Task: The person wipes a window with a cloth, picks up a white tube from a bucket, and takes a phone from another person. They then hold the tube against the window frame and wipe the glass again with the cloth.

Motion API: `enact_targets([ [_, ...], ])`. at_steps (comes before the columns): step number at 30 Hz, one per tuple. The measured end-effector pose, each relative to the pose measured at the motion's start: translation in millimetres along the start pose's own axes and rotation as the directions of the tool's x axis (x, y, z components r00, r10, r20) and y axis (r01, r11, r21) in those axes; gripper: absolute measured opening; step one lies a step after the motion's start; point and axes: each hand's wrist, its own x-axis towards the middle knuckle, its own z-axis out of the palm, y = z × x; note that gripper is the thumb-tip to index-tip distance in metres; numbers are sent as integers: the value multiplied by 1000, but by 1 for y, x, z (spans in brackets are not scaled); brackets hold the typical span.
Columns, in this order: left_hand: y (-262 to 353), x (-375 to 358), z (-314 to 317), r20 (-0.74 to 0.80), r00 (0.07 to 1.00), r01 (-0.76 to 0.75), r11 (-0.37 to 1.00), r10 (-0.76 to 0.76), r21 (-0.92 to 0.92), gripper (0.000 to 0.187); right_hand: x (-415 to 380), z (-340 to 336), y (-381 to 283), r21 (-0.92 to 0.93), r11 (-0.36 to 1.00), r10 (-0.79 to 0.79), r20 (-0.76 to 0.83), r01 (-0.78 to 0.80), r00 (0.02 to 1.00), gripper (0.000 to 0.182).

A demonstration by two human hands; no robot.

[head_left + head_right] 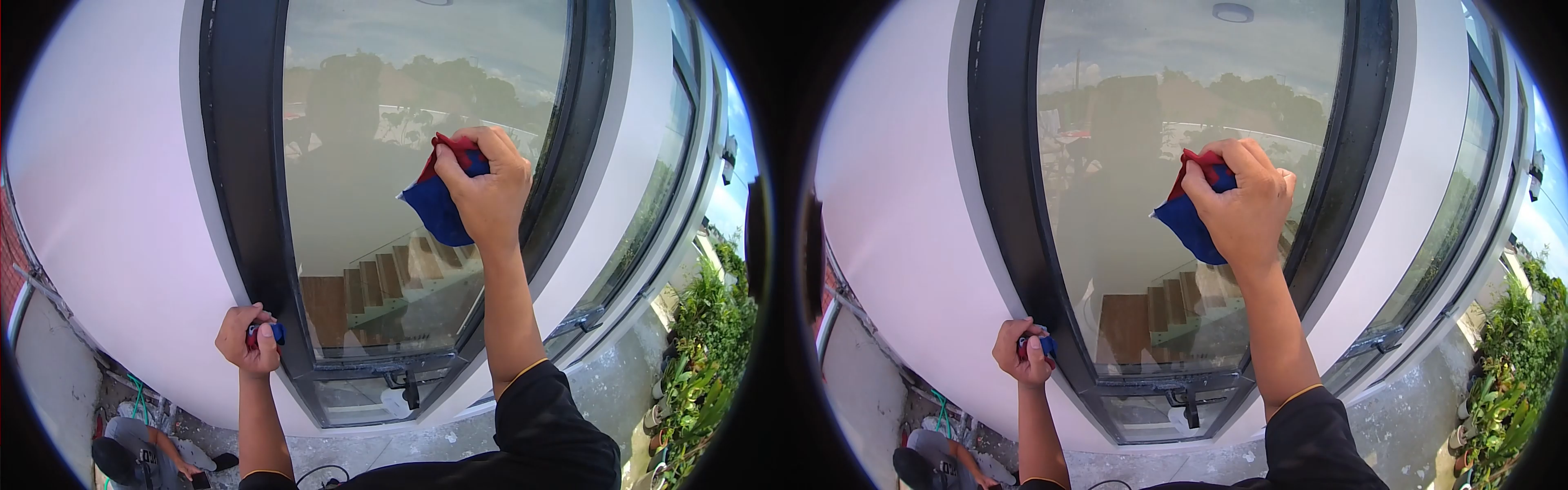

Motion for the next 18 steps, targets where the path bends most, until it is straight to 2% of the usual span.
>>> enact_targets([
  [3,-2,1,1,-2,1000,-2,1000,2,0,24,-1,2,3,9,1000,-9,20,9,1000,10],
  [6,-2,-2,0,4,1000,0,1000,0,-1,23,2,4,7,48,999,7,-50,-5,999,9],
  [9,-1,1,1,12,1000,29,1000,-29,6,20,-18,11,11,69,996,-49,-125,58,991,9],
  [11,8,4,5,11,997,82,996,-83,39,19,-58,10,1,220,975,8,-44,2,999,10],
  [12,26,3,7,67,946,321,946,-318,-39,25,-81,8,-9,312,949,47,-14,-41,999,12],
  [13,39,-3,14,152,857,515,838,-493,-182,39,-104,3,-17,365,929,59,27,-64,998,13],
  [14,64,-2,24,254,761,648,716,-597,-258,53,-126,0,-21,353,934,41,50,-56,998,15],
  [15,90,1,28,413,646,753,622,-641,-212,63,-145,-5,-24,380,921,45,112,-85,993,16],
  [16,100,-6,32,509,569,802,574,-646,-167,70,-161,-10,-30,415,900,82,148,-138,986,19],
  [17,107,-10,35,570,528,800,594,-629,-85,60,-173,-15,-32,439,884,84,193,-162,978,19],
  [18,102,-26,43,562,584,761,636,-585,-129,49,-182,-20,-33,459,869,80,239,-185,968,18],
])
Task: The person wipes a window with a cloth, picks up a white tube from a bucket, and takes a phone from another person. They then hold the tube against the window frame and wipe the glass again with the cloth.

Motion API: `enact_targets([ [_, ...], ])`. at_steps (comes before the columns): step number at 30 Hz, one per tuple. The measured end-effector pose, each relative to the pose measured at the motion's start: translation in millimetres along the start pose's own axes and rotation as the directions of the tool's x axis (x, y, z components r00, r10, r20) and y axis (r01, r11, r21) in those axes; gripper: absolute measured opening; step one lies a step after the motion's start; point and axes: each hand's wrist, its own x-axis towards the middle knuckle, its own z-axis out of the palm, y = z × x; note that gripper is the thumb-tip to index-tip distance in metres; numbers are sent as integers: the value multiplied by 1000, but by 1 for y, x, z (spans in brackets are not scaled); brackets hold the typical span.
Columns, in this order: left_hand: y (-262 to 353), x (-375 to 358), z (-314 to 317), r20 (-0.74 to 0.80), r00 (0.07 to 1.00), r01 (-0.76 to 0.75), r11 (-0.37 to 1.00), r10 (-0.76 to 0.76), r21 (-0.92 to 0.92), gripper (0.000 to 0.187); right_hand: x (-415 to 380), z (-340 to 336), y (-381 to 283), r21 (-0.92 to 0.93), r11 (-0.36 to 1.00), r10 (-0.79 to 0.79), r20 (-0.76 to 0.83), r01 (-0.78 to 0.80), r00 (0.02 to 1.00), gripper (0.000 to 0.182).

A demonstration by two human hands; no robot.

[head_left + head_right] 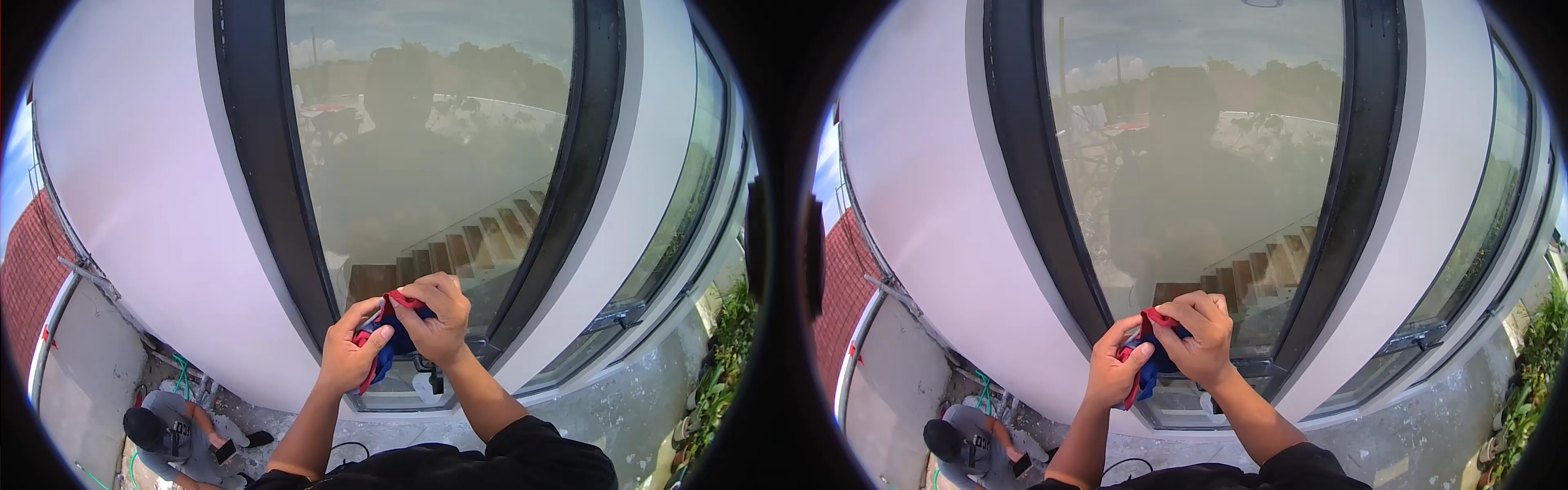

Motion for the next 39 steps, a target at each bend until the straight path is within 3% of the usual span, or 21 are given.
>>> enact_targets([
  [1,-10,1,7,2,998,-68,998,68,-7,39,-9,-3,0,26,999,21,46,-22,999,18],
  [5,10,1,19,-84,996,2,990,-14,-142,20,-24,-29,-8,239,955,171,46,-177,984,42],
  [6,19,4,23,-125,992,3,981,-28,-195,18,-30,-39,-2,61,998,34,-34,-32,999,56],
  [7,28,6,27,-170,984,-1,969,-42,-248,17,-49,-42,9,34,999,-15,-105,19,994,60],
  [9,40,5,41,-298,947,15,946,-118,-325,16,-67,-55,6,182,981,31,178,-63,984,67],
  [10,42,5,51,-328,937,-19,920,-120,-391,16,-69,-56,-2,264,940,115,347,-214,931,73],
  [11,44,5,63,-353,927,-55,890,-123,-453,16,-70,-52,-15,296,879,261,359,-375,896,73],
  [13,41,3,85,-403,910,-62,929,-97,-364,16,-92,-43,-7,416,748,388,357,-517,849,61],
  [15,33,5,82,-389,921,-75,975,-12,-207,17,-90,-55,7,335,833,295,403,-439,866,54],
  [16,34,11,78,-422,899,-142,990,117,-27,14,-87,-66,15,293,872,247,428,-392,869,50],
  [18,44,28,61,-436,838,-240,940,326,241,14,-70,-91,29,233,961,65,337,-150,939,37],
  [21,71,66,32,-395,730,-373,809,558,455,19,-82,-141,64,123,981,144,27,-146,989,30],
  [22,77,87,21,-332,646,-366,661,688,655,15,-80,-154,75,42,996,87,-109,-83,990,32],
  [24,101,129,15,-376,605,-383,671,702,635,11,-85,-178,104,-125,988,61,-228,-91,972,40],
  [25,111,153,19,-383,522,-476,633,762,610,14,-83,-180,114,-154,985,26,-279,-72,960,40],
  [27,132,185,18,-222,498,-418,457,838,786,14,-76,-176,137,-219,975,-56,-379,-30,924,40],
  [29,144,208,25,-182,408,-458,373,895,807,9,-74,-173,153,-361,929,-209,-330,81,921,40],
  [31,152,211,33,-109,389,-485,304,915,820,8,-77,-172,163,-499,850,-331,-251,171,910,39],
  [32,155,211,36,-66,383,-498,265,922,826,7,-76,-173,165,-623,753,-377,-149,209,914,38],
  [35,156,205,32,-21,491,-485,293,871,824,9,-71,-171,160,-674,701,-389,-84,235,918,36],
  [39,177,200,27,-71,702,-387,464,708,797,13,-77,-179,161,-583,773,-366,-88,250,927,44],
])
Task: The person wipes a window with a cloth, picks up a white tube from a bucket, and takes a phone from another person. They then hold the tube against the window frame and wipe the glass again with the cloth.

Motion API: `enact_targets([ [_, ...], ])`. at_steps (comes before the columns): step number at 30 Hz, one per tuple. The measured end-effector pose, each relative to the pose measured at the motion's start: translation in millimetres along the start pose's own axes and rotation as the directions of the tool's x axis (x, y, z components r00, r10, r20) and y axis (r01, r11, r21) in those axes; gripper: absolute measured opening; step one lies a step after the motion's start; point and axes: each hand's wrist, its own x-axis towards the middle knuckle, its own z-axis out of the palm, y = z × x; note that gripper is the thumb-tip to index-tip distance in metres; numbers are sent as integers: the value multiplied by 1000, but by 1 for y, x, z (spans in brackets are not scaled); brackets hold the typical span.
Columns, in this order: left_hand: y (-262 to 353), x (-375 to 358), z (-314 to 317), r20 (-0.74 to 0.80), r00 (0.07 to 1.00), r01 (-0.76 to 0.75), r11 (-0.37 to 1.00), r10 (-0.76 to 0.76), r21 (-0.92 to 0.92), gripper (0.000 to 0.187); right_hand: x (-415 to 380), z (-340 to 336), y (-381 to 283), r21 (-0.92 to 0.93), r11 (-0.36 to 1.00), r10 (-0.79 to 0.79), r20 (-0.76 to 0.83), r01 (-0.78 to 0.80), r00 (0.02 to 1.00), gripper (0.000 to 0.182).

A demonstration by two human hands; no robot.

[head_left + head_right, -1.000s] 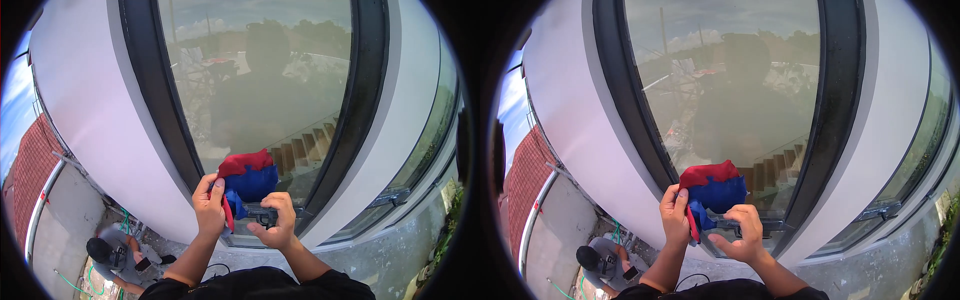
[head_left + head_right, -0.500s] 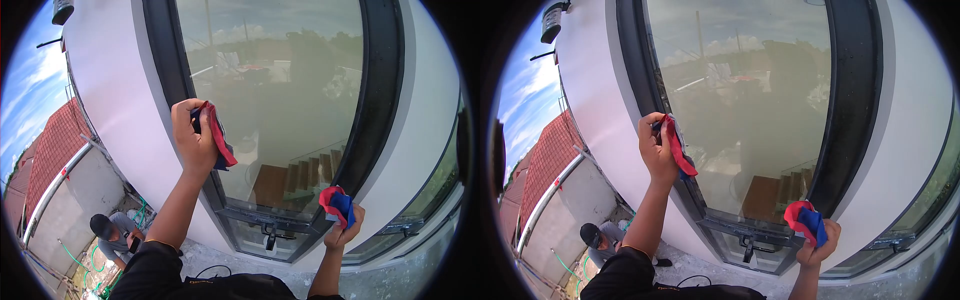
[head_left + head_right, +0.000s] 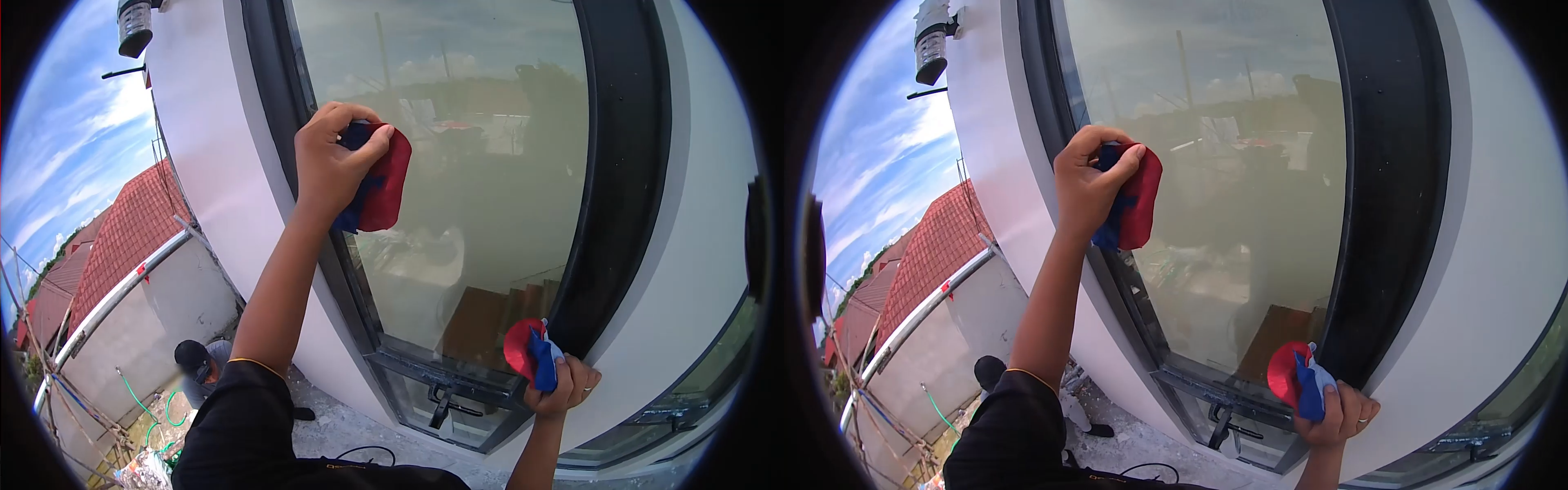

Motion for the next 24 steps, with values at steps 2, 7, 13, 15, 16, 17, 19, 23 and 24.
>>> enact_targets([
  [2,4,5,-4,76,994,83,996,-85,20,14,-10,-13,5,173,982,86,-19,-82,996,46],
  [7,1,12,-6,100,994,23,995,-33,101,14,-31,-25,24,207,969,131,19,-132,991,54],
  [13,19,-12,11,60,994,-105,970,94,218,11,-33,-25,25,226,971,88,-11,-84,996,59],
  [15,27,-17,20,46,981,-192,948,186,253,9,-18,-26,24,208,977,55,-13,-51,998,62],
  [16,17,-13,15,-29,989,-136,962,146,236,9,-14,-28,23,208,978,36,1,-35,999,65],
  [17,4,-4,7,-99,990,-79,974,102,212,8,-18,-26,25,222,974,43,-14,-39,999,62],
  [19,5,5,3,-174,982,-46,983,77,178,7,-30,-24,25,246,967,72,-30,-62,997,59],
  [23,33,-28,32,96,937,-348,927,337,140,6,-25,-19,26,209,978,32,-60,-19,998,59],
  [24,29,-23,28,44,971,-239,959,235,151,5,-18,-23,25,208,978,30,-34,-23,999,61],
])
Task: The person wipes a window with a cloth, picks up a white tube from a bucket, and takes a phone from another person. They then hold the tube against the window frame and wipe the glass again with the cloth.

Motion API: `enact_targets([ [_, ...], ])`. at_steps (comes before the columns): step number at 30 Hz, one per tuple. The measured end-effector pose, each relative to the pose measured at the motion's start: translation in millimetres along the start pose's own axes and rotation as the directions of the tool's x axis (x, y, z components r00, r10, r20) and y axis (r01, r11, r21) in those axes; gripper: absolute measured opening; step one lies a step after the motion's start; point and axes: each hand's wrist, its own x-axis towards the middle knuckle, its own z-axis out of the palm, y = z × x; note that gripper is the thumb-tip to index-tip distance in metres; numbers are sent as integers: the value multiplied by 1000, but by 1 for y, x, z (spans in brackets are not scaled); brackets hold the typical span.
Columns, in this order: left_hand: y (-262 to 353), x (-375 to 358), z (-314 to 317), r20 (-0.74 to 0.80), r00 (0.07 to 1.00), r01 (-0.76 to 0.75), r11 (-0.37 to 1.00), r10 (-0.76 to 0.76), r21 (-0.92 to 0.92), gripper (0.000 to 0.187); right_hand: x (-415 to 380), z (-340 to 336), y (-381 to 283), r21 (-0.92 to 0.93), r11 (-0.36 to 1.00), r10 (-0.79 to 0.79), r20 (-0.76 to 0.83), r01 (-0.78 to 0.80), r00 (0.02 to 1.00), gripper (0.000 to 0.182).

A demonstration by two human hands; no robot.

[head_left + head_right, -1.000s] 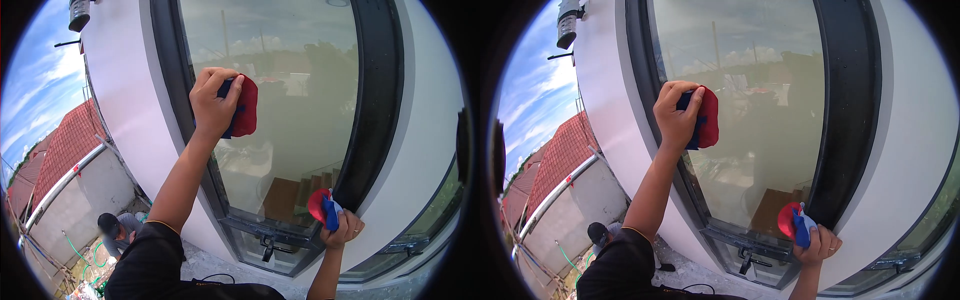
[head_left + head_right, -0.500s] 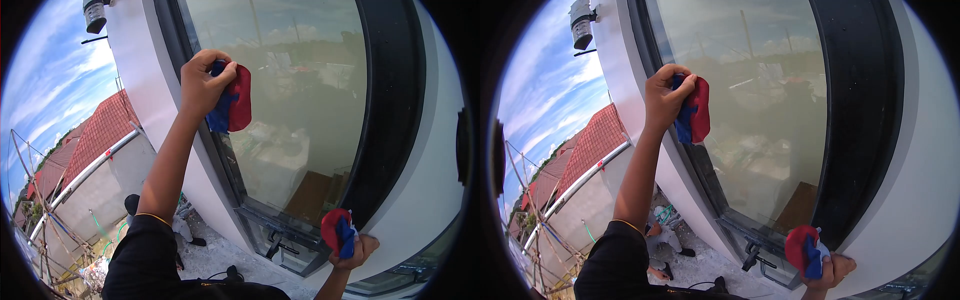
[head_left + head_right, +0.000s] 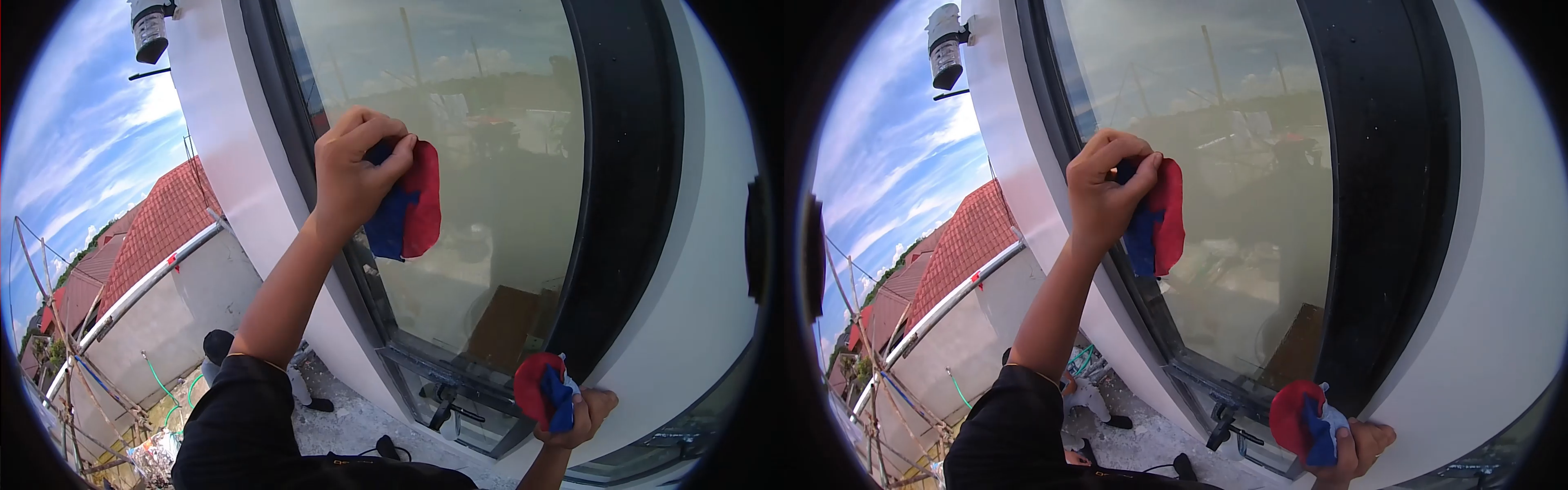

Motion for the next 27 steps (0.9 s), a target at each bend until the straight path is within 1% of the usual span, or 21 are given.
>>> enact_targets([
  [2,-10,22,-11,-54,979,196,981,-196,-6,7,0,-5,-6,-15,999,29,32,-28,999,63],
  [3,-4,21,-9,1,979,202,973,-203,-110,6,-1,-6,-6,-20,999,36,44,-35,998,64],
  [4,-1,20,-6,54,990,134,986,-129,-103,7,0,-4,-4,-23,999,33,47,-32,998,64],
  [6,0,14,-5,154,988,4,996,9,-87,8,-7,4,1,-37,999,6,-33,-7,999,59],
  [7,-8,20,-6,60,996,76,994,-71,-79,10,-10,3,1,-39,999,8,-38,-9,999,59],
  [10,1,27,-7,53,997,49,998,-47,-35,8,-9,2,-3,-50,998,38,-21,-39,999,58],
  [11,9,22,-4,110,994,-6,998,13,-64,6,-8,3,-3,-49,998,38,-26,-39,999,59],
  [13,2,30,-9,111,992,62,997,-56,-48,5,-8,3,-2,-48,998,31,-32,-33,999,59],
  [14,0,31,-11,114,989,100,994,-95,-38,5,-6,0,-2,-51,998,36,9,-35,999,61],
  [16,1,29,-12,110,992,68,998,-66,-13,6,2,-6,-6,-56,997,54,82,-49,995,68],
  [18,0,25,-10,115,993,21,1000,-19,-16,6,6,-6,-8,-51,998,51,89,-46,995,69],
  [19,-1,26,-11,100,994,33,999,-34,3,6,5,-7,-7,-50,998,49,95,-45,994,70],
  [21,-5,30,-13,78,995,53,998,-56,41,7,-6,-3,-4,-41,998,52,39,-50,998,59],
  [24,-1,22,-13,159,986,-49,998,43,33,8,-8,8,-3,-40,999,33,-62,-36,998,55],
  [25,-5,26,-16,120,993,-22,998,15,53,8,-10,6,-2,-34,999,33,-57,-35,998,55],
  [27,-5,27,-18,122,992,-40,995,28,90,9,-17,0,3,-14,999,42,-15,-42,999,54],
])
